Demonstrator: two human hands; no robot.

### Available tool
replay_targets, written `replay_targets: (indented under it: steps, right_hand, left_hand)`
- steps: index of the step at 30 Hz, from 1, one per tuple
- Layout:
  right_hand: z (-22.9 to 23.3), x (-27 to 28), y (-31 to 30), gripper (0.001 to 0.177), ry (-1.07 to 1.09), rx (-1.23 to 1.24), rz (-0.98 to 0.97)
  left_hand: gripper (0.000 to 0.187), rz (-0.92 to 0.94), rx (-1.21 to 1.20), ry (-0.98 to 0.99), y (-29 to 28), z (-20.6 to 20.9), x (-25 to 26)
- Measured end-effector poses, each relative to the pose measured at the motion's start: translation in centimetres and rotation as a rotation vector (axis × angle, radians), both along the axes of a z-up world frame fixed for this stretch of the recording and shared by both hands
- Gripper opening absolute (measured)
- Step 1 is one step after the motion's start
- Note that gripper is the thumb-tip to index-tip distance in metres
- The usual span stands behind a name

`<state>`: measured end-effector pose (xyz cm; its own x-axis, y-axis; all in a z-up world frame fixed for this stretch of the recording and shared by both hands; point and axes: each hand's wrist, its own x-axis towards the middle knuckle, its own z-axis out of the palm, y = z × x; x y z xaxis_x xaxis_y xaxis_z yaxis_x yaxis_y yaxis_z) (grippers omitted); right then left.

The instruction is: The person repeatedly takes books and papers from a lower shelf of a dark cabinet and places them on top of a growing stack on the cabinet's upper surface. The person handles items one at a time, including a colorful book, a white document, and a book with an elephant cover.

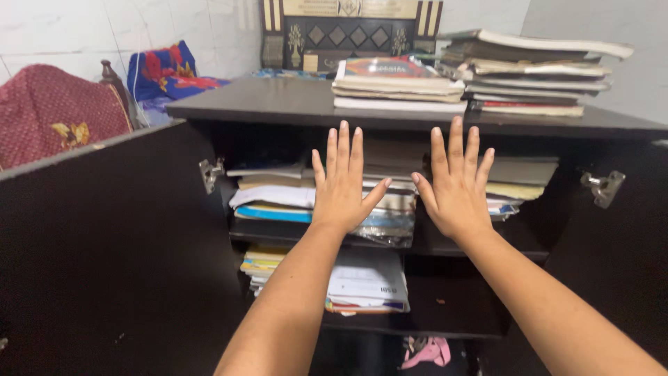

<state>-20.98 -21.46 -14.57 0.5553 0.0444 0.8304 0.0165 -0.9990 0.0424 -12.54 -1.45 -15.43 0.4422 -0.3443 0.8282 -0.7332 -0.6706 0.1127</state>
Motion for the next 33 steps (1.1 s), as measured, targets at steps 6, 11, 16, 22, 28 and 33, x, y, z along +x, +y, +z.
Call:
replay_targets:
  steps: [6, 11, 16, 22, 28, 33]
  right_hand:
    - [-4.2, -0.4, -0.9, 0.081, 0.096, -0.059, -0.018]
    - [-7.9, 0.1, -1.7, 0.082, 0.133, -0.055, 0.012]
    - [-11.6, 1.1, -2.2, 0.080, 0.183, -0.179, 0.014]
    - [-17.8, 1.7, -2.1, 0.075, 0.236, -0.232, 0.075]
    - [-23.8, 1.8, -2.2, 0.072, 0.320, -0.262, 0.116]
    - [-28.0, 2.6, -2.6, 0.072, 0.367, -0.207, 0.108]
  left_hand:
    - [0.100, -0.013, 0.038, 0.070, 0.7, -4.1, 0.2]
    - [0.100, -0.010, 0.067, 0.174, 1.1, -7.2, 0.8]
    - [0.100, -0.018, 0.119, 0.173, 0.6, -10.9, 1.8]
    - [0.097, -0.116, 0.142, 0.092, 0.3, -17.1, 3.1]
    - [0.089, -0.275, 0.190, 0.136, 0.3, -23.6, 3.1]
    - [0.084, -0.325, 0.148, 0.123, 0.1, -27.5, 3.9]
